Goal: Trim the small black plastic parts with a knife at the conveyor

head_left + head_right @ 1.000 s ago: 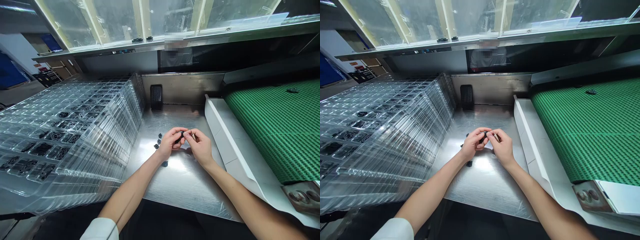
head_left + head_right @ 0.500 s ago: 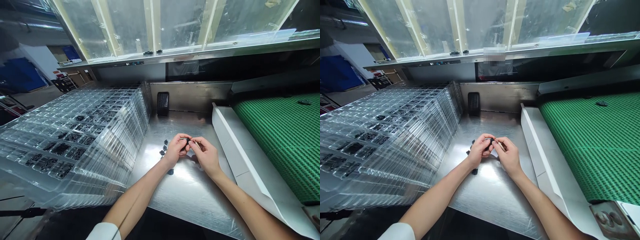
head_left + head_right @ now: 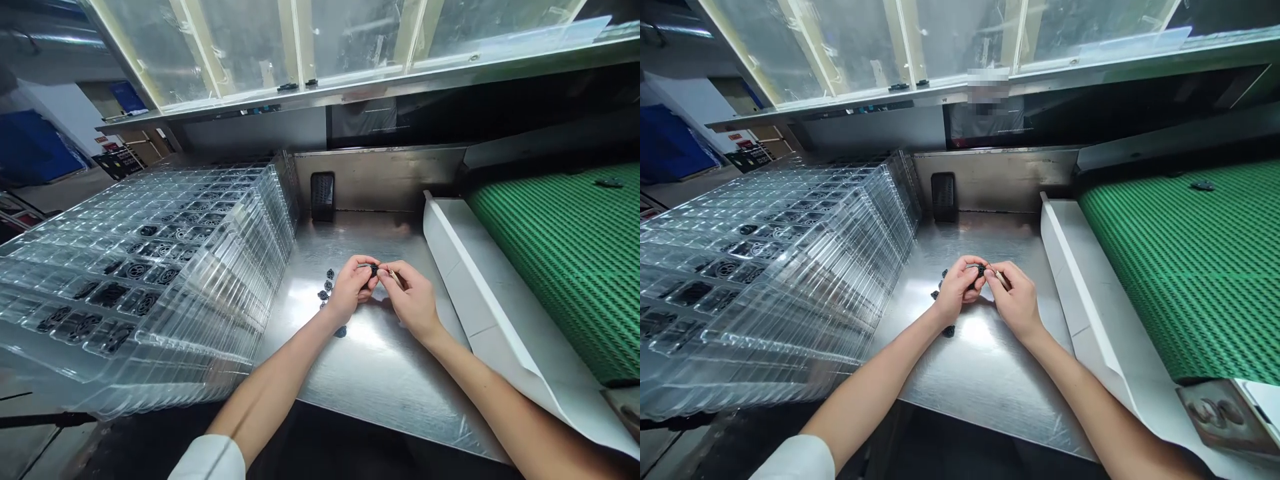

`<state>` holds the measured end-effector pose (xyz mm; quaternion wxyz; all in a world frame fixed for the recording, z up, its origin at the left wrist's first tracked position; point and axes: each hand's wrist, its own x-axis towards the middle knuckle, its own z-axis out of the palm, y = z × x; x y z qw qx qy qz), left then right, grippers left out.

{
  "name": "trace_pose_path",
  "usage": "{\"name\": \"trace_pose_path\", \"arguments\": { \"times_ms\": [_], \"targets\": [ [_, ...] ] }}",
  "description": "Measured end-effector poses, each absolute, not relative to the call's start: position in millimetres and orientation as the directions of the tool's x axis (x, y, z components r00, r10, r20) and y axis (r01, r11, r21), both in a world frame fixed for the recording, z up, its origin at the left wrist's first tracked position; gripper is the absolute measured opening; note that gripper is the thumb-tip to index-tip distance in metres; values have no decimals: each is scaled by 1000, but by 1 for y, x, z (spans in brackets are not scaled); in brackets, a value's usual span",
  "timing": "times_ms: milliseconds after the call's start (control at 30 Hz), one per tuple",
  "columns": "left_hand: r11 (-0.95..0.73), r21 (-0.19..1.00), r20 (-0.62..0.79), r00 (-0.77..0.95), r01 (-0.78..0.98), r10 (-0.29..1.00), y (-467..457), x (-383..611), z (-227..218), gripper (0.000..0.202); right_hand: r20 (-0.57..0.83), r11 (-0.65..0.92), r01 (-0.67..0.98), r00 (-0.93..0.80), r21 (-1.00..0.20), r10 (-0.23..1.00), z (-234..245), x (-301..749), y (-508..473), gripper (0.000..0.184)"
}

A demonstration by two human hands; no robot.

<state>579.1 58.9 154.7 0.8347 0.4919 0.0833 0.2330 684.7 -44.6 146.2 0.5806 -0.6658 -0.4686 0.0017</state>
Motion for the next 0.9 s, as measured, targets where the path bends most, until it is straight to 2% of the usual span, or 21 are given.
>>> {"name": "trace_pose_path", "arguments": {
  "times_ms": [400,567,900],
  "targets": [
    [380,838,132,821,-392,555,55,576,158,36,646,146,758,418,-635,638,151,681,-50,26],
    [344,850,146,806,-399,574,53,574,161,34,681,145,808,367,-571,634,150,679,-50,21],
    [350,855,142,821,-384,553,54,573,164,40,690,115,831,365,-544,625,148,680,-50,23]
  ]
}}
